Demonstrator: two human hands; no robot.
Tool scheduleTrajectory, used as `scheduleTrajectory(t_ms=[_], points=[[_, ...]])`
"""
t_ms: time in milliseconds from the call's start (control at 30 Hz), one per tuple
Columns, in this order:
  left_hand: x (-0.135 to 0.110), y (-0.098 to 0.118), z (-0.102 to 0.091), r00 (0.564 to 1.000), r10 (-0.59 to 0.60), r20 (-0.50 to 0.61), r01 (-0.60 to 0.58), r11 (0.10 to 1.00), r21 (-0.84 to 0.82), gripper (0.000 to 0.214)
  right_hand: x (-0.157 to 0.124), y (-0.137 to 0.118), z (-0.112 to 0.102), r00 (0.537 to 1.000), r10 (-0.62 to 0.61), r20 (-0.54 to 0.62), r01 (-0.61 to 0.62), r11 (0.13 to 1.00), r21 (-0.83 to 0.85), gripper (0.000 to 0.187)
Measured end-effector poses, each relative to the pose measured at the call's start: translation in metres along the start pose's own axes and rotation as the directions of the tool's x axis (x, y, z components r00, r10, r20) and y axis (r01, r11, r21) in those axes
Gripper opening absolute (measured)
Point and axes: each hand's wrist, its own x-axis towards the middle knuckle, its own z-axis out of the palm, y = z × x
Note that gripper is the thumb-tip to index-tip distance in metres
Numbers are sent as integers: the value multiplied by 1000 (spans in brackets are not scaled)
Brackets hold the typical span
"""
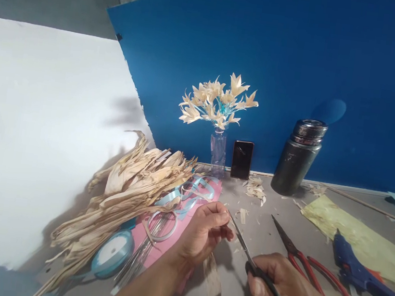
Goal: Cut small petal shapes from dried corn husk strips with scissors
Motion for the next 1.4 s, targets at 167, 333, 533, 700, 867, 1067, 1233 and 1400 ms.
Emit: scheduleTrajectory(t_ms=[167,333,533,700,867,1067,1233,1400], points=[[0,-1,0,1000,16,-5,-16,1000,-16,31,3,3,2,1000,-2,-27,2,1000,6,71],[-2,-4,1,999,37,-15,-37,999,-22,32,4,-5,2,998,59,-36,-58,998,24,76],[0,-12,1,999,25,-20,-25,1000,-10,35,7,0,2,983,8,-185,11,995,104,69],[-1,-16,2,999,-47,-11,48,998,51,33,8,-2,1,917,105,-385,50,927,372,40],[-3,-21,3,992,-125,11,123,984,127,33,5,-2,0,895,114,-432,69,920,387,30],[-8,-32,10,988,-142,53,139,988,65,37,6,-4,2,807,83,-585,116,948,295,26],[-11,-37,15,992,-125,-16,126,989,81,28,9,-12,3,836,79,-542,117,941,318,30],[-9,-32,9,999,5,-46,3,988,157,19,9,2,4,951,40,-305,14,985,172,48]])
